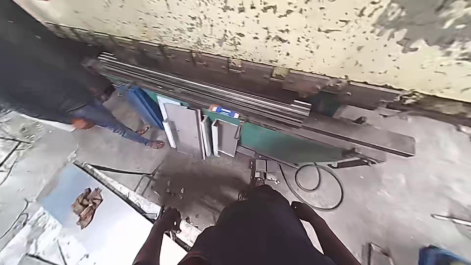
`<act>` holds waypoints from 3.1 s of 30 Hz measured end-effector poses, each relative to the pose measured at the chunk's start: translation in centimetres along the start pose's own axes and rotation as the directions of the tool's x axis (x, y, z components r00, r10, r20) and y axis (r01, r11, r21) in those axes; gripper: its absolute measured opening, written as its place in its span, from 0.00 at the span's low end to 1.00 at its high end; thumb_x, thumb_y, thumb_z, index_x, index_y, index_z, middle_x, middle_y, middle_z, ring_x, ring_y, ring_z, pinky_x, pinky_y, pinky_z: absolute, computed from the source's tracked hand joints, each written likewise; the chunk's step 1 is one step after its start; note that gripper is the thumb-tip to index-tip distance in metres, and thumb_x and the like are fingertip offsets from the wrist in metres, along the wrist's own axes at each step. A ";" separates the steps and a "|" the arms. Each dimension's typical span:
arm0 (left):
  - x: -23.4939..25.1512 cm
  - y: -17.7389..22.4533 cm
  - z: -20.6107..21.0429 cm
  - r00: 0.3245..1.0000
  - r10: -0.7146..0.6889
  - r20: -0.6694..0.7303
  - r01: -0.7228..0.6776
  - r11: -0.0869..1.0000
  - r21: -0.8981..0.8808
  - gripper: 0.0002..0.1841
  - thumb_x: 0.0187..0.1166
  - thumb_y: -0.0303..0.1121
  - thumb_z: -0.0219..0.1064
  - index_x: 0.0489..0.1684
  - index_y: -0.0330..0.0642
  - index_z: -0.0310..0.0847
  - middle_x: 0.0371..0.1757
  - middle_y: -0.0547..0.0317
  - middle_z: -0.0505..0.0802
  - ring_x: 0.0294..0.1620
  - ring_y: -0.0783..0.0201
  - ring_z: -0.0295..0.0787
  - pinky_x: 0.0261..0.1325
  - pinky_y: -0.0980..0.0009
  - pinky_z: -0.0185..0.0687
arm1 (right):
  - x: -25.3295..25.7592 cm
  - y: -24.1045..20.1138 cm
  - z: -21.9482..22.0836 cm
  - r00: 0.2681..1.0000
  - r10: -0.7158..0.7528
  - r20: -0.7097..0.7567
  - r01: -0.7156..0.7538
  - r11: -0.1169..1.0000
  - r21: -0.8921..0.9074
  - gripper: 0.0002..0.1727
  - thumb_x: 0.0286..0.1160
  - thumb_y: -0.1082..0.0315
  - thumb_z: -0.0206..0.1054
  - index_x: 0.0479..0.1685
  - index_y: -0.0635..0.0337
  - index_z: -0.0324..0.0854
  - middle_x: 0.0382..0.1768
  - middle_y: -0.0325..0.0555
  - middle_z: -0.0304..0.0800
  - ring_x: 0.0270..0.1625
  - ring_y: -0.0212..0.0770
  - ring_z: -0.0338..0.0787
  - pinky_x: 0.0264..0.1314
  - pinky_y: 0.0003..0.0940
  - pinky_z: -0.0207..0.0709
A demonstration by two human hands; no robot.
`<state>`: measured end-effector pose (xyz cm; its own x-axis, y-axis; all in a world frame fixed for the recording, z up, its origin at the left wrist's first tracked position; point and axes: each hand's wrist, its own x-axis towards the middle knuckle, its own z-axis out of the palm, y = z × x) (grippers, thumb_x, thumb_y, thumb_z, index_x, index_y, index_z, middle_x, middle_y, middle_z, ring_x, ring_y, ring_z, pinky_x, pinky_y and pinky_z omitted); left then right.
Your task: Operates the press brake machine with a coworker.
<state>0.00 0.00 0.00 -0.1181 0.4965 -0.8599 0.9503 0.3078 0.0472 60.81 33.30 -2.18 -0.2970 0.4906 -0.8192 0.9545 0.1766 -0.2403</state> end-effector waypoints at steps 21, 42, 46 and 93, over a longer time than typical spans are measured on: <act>-1.4 1.6 -1.1 0.999 0.038 -0.039 -0.037 0.999 0.034 0.33 0.53 0.63 0.82 0.58 0.56 0.91 0.66 0.57 0.91 0.77 0.47 0.78 0.86 0.33 0.53 | -4.8 5.6 7.6 0.998 0.069 -0.014 -0.067 0.992 0.107 0.18 0.76 0.55 0.68 0.51 0.60 0.89 0.52 0.60 0.93 0.59 0.63 0.91 0.61 0.72 0.78; 0.8 -0.4 0.8 0.998 -0.020 -0.057 0.028 0.989 0.144 0.33 0.49 0.69 0.77 0.59 0.71 0.89 0.64 0.67 0.91 0.77 0.49 0.77 0.85 0.22 0.40 | -3.3 4.7 6.2 0.998 0.056 -0.003 -0.055 0.993 0.105 0.18 0.78 0.57 0.66 0.49 0.64 0.87 0.51 0.64 0.92 0.59 0.66 0.90 0.60 0.73 0.78; 0.6 0.1 0.3 0.999 -0.028 -0.033 0.033 0.987 0.160 0.34 0.49 0.70 0.77 0.60 0.72 0.89 0.65 0.69 0.91 0.78 0.49 0.76 0.85 0.22 0.40 | -3.5 4.2 5.2 0.998 0.046 -0.030 -0.042 0.989 0.140 0.18 0.80 0.57 0.64 0.49 0.64 0.87 0.51 0.64 0.92 0.59 0.66 0.90 0.60 0.72 0.77; -0.6 1.2 -0.8 0.999 -0.024 -0.021 0.026 0.996 0.084 0.37 0.43 0.68 0.83 0.57 0.64 0.91 0.64 0.60 0.92 0.78 0.43 0.75 0.84 0.21 0.41 | -3.2 4.0 4.4 0.999 0.036 -0.034 -0.031 0.991 0.131 0.18 0.76 0.57 0.69 0.57 0.59 0.87 0.54 0.60 0.93 0.61 0.62 0.90 0.63 0.70 0.78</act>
<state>1.00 0.74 0.94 -0.1471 0.5062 -0.8498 0.9678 0.2510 -0.0181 65.72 28.71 -2.79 -0.2630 0.5255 -0.8091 0.9586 0.0477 -0.2807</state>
